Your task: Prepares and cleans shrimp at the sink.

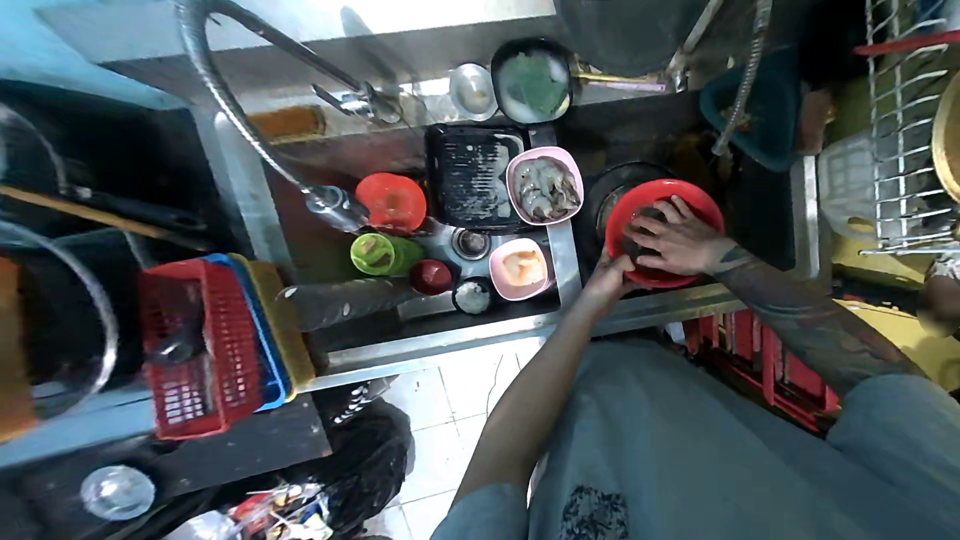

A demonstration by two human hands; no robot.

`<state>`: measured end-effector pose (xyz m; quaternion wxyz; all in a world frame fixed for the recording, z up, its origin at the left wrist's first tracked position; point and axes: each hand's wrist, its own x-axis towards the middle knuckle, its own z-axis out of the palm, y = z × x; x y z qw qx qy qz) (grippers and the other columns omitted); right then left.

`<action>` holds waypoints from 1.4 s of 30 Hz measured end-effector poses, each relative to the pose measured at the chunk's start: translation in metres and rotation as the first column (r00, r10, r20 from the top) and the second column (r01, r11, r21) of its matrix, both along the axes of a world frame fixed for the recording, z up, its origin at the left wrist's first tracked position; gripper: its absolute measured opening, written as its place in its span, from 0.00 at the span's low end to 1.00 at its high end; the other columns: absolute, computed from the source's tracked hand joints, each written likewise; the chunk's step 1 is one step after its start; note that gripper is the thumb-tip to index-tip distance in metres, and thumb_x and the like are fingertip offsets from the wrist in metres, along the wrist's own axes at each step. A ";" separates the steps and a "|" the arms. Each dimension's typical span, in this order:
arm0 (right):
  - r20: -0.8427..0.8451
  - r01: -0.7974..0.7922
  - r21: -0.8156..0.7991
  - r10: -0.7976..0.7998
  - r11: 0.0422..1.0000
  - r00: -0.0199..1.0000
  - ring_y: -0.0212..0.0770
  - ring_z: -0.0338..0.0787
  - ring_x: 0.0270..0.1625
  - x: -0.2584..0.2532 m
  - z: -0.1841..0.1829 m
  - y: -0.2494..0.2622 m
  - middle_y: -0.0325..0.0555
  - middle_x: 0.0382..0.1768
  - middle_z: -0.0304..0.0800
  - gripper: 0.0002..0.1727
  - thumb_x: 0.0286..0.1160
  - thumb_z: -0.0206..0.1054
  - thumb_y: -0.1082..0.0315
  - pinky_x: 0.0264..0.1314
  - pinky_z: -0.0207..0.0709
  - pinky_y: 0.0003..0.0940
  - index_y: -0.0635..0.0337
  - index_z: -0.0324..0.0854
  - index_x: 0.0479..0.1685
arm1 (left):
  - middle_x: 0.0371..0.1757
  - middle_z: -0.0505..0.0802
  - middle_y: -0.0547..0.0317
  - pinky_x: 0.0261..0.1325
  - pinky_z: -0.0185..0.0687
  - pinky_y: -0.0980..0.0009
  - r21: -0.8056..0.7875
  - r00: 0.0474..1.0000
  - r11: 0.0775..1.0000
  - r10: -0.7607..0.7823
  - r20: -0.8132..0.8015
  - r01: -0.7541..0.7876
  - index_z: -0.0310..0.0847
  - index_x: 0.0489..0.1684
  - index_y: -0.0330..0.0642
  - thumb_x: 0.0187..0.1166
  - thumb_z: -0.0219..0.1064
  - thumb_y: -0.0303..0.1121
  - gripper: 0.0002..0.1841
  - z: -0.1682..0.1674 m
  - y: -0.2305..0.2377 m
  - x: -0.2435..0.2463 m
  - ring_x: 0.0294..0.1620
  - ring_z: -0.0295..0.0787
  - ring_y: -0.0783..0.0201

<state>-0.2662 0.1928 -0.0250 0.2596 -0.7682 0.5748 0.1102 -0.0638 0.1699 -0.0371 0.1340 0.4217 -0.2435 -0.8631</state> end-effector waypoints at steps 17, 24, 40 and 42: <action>-0.014 0.018 0.289 -0.015 0.957 1.000 0.67 0.63 0.86 0.004 0.001 -0.017 0.53 0.83 0.72 0.29 0.90 0.48 0.43 0.82 0.58 0.72 0.43 0.72 0.84 | 0.59 0.87 0.44 0.55 0.90 0.49 0.131 0.992 0.990 0.063 -0.110 -0.049 0.55 0.85 0.50 0.78 0.55 0.26 0.32 -0.004 0.016 -0.010 0.54 0.90 0.48; -0.049 0.009 0.315 0.007 0.949 0.999 0.65 0.67 0.84 0.016 -0.002 -0.023 0.52 0.80 0.75 0.26 0.91 0.46 0.49 0.75 0.65 0.73 0.46 0.78 0.79 | 0.59 0.87 0.42 0.55 0.90 0.47 0.166 0.980 0.981 0.130 -0.153 -0.104 0.55 0.85 0.49 0.75 0.56 0.25 0.33 -0.003 0.016 -0.006 0.54 0.91 0.45; -0.204 0.012 0.589 0.134 0.808 0.970 0.71 0.58 0.89 0.036 0.017 -0.051 0.58 0.85 0.69 0.28 0.91 0.51 0.46 0.80 0.57 0.79 0.50 0.77 0.80 | 0.61 0.84 0.45 0.57 0.88 0.52 0.396 0.945 0.897 0.279 -0.168 -0.194 0.56 0.84 0.49 0.80 0.52 0.25 0.29 -0.006 0.024 0.002 0.55 0.89 0.50; -0.206 0.013 0.588 0.135 0.808 0.969 0.71 0.59 0.88 0.039 0.016 -0.053 0.59 0.82 0.72 0.28 0.91 0.51 0.45 0.79 0.57 0.79 0.50 0.80 0.78 | 0.61 0.85 0.45 0.57 0.88 0.52 0.396 0.941 0.898 0.282 -0.185 -0.191 0.57 0.83 0.50 0.80 0.53 0.25 0.29 -0.007 0.025 0.006 0.54 0.89 0.51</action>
